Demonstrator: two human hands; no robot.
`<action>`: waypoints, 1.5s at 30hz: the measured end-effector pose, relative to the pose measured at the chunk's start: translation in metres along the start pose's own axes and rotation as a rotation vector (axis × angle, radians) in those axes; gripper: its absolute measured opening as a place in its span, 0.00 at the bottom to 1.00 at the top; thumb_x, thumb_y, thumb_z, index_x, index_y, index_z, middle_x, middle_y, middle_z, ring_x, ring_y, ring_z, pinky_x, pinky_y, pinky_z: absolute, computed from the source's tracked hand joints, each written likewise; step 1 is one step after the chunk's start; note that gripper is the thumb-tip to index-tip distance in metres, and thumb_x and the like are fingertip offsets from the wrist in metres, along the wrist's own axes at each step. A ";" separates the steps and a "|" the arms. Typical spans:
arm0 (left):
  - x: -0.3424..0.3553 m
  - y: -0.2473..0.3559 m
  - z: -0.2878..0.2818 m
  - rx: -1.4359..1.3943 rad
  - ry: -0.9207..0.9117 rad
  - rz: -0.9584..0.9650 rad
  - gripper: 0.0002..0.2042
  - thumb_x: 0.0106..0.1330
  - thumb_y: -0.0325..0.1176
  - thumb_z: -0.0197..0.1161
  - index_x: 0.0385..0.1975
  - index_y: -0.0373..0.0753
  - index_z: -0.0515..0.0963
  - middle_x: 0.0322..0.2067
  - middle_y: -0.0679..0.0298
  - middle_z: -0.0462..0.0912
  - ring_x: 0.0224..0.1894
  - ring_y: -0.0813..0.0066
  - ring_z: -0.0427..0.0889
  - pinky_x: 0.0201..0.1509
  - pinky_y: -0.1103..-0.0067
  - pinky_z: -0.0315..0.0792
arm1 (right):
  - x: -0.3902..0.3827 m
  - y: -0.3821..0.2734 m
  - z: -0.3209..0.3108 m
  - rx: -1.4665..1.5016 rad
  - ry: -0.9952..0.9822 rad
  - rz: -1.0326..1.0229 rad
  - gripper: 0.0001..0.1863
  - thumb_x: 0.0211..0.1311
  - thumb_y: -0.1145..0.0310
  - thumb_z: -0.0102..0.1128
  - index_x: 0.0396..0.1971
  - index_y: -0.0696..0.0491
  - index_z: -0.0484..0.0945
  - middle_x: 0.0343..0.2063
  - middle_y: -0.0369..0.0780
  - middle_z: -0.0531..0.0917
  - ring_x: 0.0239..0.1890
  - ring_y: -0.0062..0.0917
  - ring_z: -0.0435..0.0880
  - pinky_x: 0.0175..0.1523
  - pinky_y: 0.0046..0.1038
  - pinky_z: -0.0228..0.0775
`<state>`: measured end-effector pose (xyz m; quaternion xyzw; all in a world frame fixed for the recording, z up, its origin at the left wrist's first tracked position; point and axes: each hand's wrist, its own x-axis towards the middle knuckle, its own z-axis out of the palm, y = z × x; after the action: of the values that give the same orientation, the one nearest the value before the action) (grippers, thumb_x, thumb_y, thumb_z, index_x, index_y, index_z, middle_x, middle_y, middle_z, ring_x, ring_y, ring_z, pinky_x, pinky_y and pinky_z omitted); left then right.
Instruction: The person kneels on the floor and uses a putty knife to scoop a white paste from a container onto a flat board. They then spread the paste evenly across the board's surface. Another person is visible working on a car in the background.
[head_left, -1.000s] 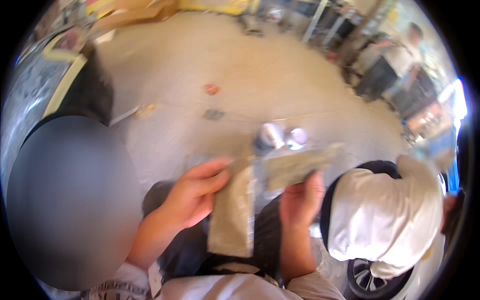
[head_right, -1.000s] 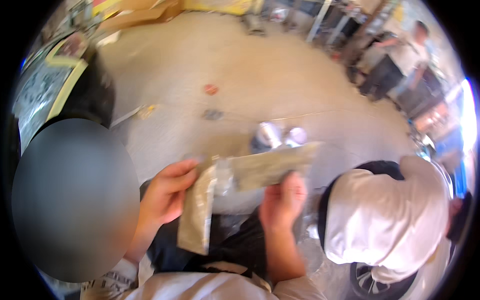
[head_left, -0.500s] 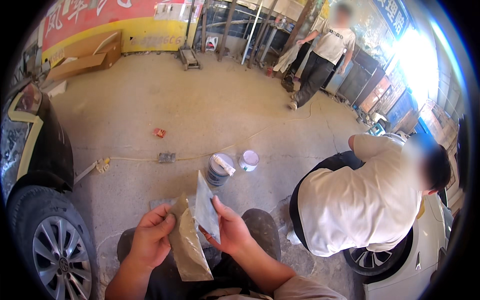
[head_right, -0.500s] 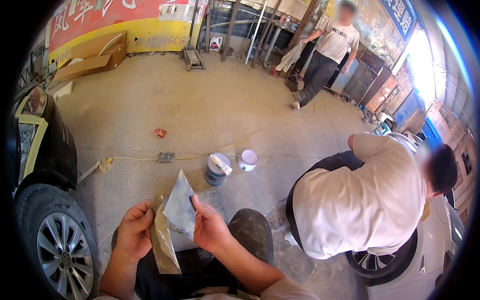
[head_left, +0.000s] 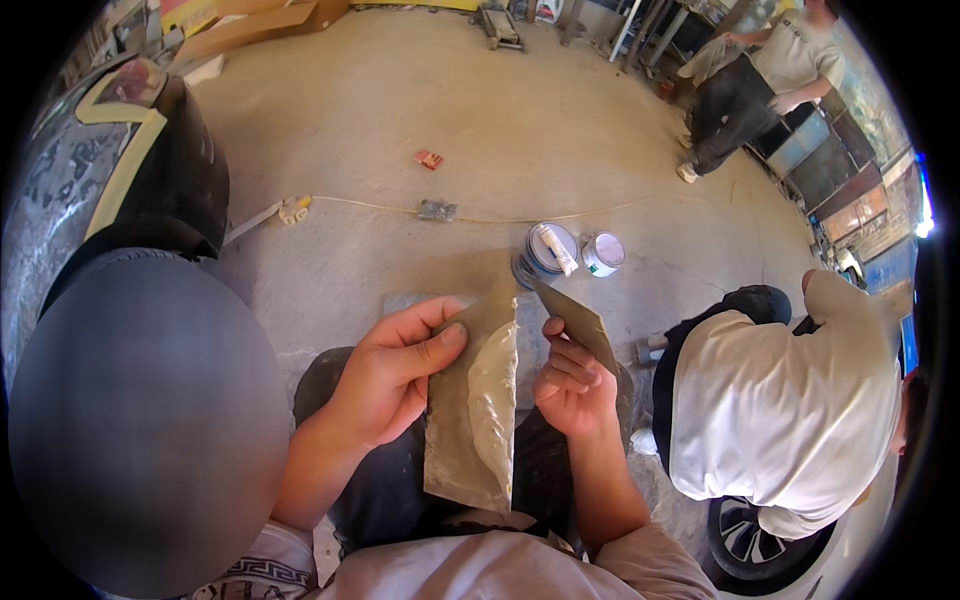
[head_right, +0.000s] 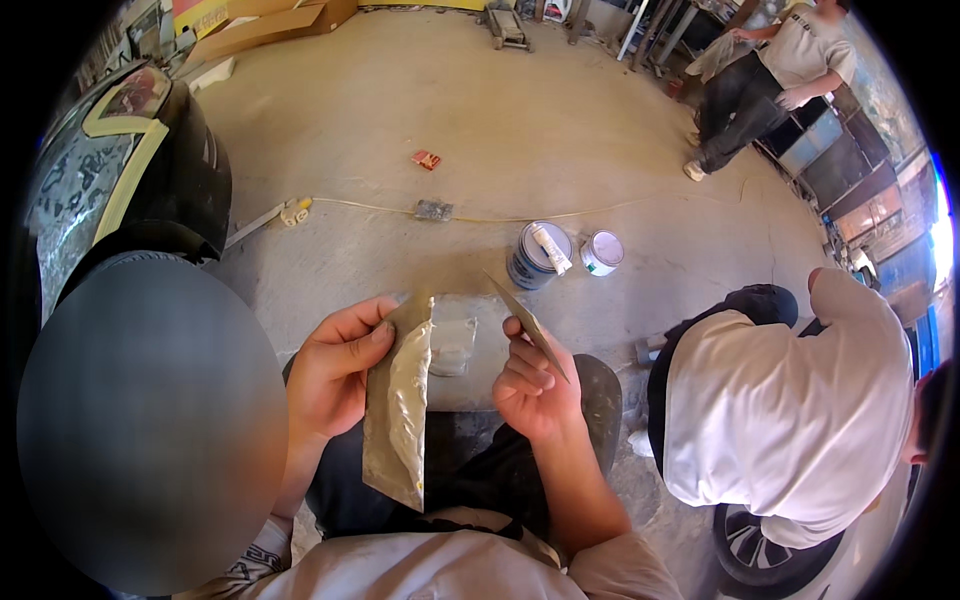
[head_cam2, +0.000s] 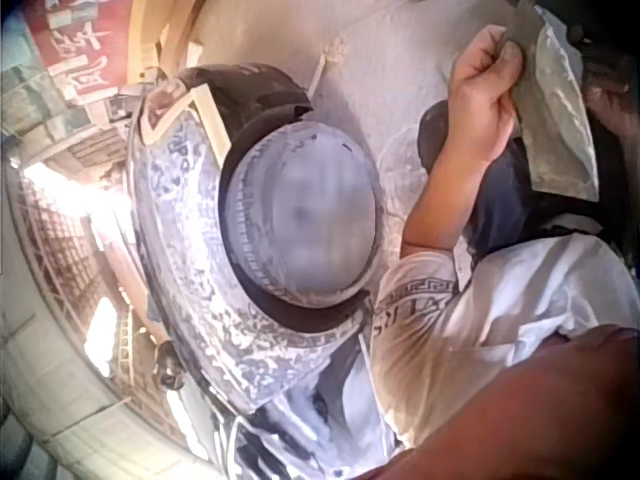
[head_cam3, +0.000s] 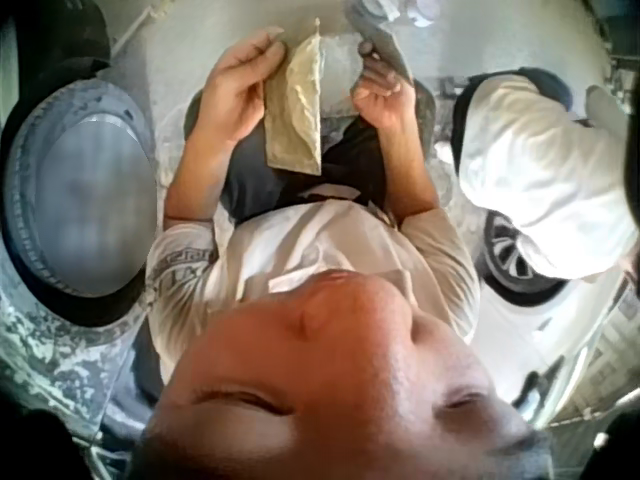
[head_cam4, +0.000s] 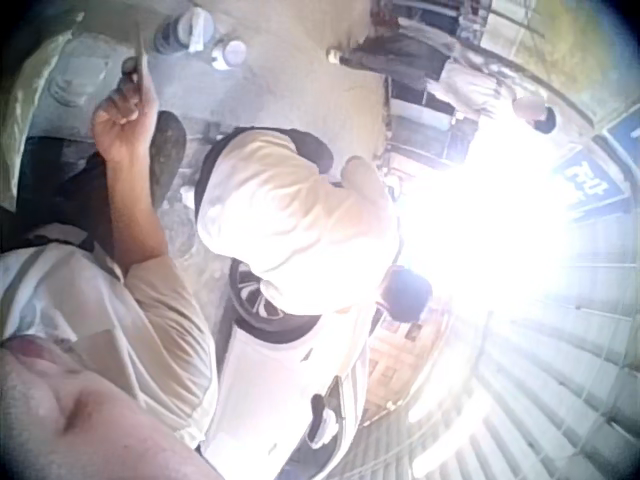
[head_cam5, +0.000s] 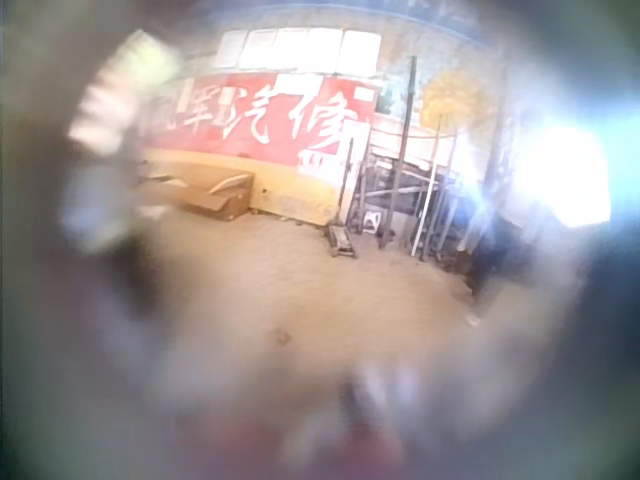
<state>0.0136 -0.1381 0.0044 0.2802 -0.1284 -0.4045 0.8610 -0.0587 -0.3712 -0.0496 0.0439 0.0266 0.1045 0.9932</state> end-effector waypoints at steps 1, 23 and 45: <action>0.000 0.001 0.004 -0.002 0.026 -0.008 0.14 0.73 0.30 0.52 0.55 0.31 0.71 0.46 0.61 0.81 0.47 0.78 0.81 0.52 0.81 0.74 | -0.002 0.002 0.001 0.022 -0.024 0.019 0.17 0.76 0.67 0.38 0.47 0.68 0.68 0.16 0.33 0.71 0.15 0.15 0.73 0.20 0.16 0.64; 0.002 -0.008 0.014 0.064 0.047 -0.052 0.12 0.74 0.31 0.54 0.52 0.34 0.72 0.40 0.66 0.81 0.41 0.82 0.80 0.45 0.83 0.74 | 0.014 0.001 0.001 -0.235 0.259 -0.192 0.15 0.75 0.63 0.45 0.36 0.58 0.75 0.12 0.30 0.67 0.13 0.15 0.61 0.22 0.20 0.53; 0.009 -0.024 0.022 0.147 -0.001 -0.064 0.14 0.74 0.37 0.55 0.53 0.36 0.71 0.41 0.67 0.80 0.40 0.84 0.78 0.41 0.84 0.74 | 0.057 0.040 0.012 -0.356 -0.008 -0.105 0.10 0.69 0.62 0.52 0.42 0.53 0.72 0.21 0.33 0.74 0.22 0.21 0.73 0.26 0.25 0.67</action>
<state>-0.0057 -0.1658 0.0081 0.3462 -0.1491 -0.4215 0.8248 -0.0106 -0.3212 -0.0360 -0.1337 0.0058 0.0556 0.9894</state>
